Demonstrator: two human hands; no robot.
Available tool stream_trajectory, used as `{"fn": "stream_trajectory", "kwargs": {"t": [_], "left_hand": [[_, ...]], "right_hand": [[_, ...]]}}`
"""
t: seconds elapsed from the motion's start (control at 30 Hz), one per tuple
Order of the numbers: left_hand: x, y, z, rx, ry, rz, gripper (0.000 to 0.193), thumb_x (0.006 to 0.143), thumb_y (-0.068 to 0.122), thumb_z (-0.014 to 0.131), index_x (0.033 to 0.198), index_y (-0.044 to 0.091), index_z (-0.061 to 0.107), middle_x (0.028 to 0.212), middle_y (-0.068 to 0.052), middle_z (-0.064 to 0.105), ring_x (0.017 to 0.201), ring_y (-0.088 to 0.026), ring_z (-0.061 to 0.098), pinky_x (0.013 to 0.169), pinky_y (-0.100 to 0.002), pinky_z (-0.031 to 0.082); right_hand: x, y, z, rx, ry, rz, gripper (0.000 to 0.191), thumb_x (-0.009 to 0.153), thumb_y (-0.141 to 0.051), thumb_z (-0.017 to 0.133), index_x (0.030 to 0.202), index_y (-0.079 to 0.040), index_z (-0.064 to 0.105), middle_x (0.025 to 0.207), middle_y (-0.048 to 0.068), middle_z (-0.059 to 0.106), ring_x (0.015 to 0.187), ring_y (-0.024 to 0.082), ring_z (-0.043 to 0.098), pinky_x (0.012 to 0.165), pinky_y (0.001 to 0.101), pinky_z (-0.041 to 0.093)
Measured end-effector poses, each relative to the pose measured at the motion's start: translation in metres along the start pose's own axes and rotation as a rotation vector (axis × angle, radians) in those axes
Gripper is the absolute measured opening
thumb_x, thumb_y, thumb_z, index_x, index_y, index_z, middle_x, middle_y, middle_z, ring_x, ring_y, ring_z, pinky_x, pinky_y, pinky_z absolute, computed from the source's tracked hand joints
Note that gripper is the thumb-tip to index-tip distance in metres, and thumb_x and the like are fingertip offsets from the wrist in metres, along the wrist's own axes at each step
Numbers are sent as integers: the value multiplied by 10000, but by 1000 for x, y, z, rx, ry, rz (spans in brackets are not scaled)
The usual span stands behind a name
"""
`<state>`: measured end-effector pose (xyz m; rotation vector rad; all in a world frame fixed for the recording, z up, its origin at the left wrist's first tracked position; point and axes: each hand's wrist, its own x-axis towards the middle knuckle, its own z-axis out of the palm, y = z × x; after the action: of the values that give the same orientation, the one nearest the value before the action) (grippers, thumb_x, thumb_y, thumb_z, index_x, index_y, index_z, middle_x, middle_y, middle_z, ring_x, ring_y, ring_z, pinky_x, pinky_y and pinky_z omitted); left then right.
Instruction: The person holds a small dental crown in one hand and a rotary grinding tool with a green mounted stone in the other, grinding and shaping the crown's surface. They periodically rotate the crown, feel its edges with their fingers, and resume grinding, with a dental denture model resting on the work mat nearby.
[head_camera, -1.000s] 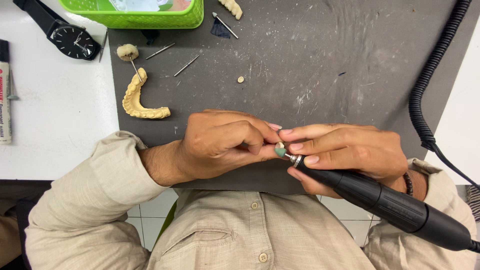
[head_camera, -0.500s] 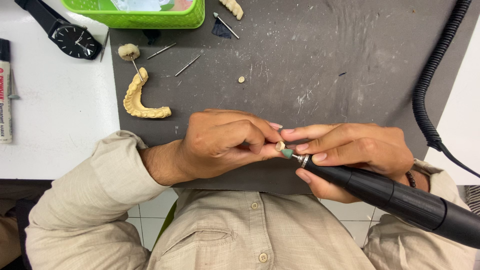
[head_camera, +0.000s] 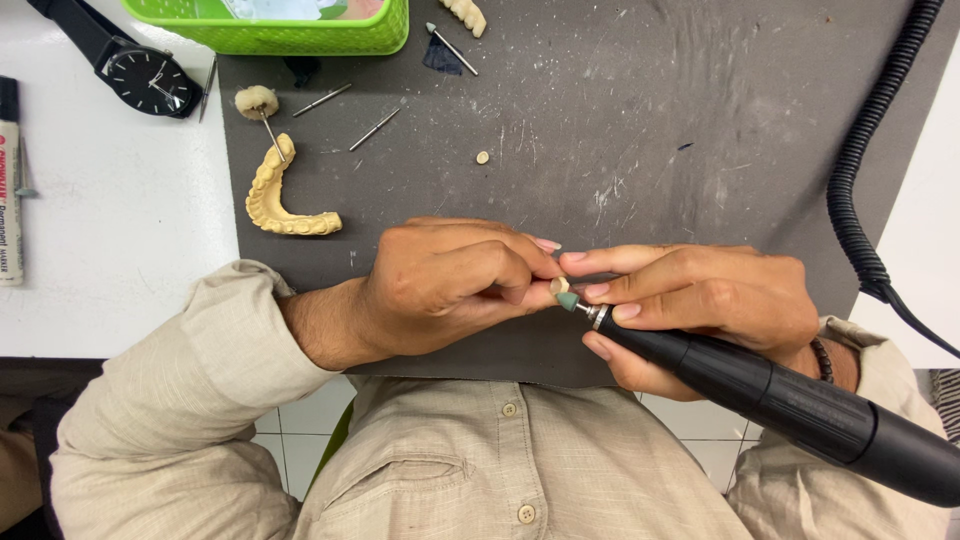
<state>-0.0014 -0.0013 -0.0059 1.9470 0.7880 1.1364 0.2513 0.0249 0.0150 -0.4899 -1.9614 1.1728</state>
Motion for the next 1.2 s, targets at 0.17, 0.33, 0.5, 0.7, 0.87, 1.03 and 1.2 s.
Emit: {"fn": "stream_trajectory", "kwargs": {"t": [0.17,0.33,0.5,0.7,0.87,1.03,1.2], "left_hand": [[0,1,2,-24,18,-9,343,914,86,889,819,69,560,972,-95,756,958,-208,796,799,-312,682],[0,1,2,9,22,-7,351,899,82,890,798,70,554,956,-95,760,966,-218,798,748,-301,663],[1,0,3,6,25,-7,353,904,85,890,801,74,552,953,-92,758,975,-213,796,748,-298,666],[2,1,1,3,32,-9,380,882,118,909,790,75,543,916,-84,753,936,-200,797,711,-285,657],[2,1,1,9,27,-9,365,890,114,904,803,75,551,929,-84,757,930,-195,797,721,-285,661],[0,0,2,2,23,-12,365,897,105,902,806,75,549,942,-85,756,935,-192,797,734,-287,665],[1,1,1,7,19,-19,348,900,86,895,808,74,559,937,-80,758,940,-193,800,723,-281,661]], "right_hand": [[2,-4,0,-58,65,46,298,777,10,852,916,8,588,893,183,688,998,361,763,842,406,700],[5,-4,1,-49,34,3,308,759,-16,875,926,-7,616,926,190,720,1013,368,753,846,399,693],[4,-4,2,-16,34,26,302,753,-18,870,938,-5,632,945,198,724,1018,373,749,859,411,690],[5,-5,5,-93,117,41,314,777,2,872,936,6,602,923,186,699,992,344,765,848,395,697],[4,-5,4,-42,61,22,306,773,-10,869,947,-3,617,941,188,712,1009,357,757,848,393,696],[0,-6,3,-51,54,39,312,797,-13,886,993,-14,643,999,178,729,1071,356,758,890,389,701],[3,-8,4,-17,23,34,309,762,-4,872,952,-15,628,973,189,724,1043,370,743,858,392,698]]}}
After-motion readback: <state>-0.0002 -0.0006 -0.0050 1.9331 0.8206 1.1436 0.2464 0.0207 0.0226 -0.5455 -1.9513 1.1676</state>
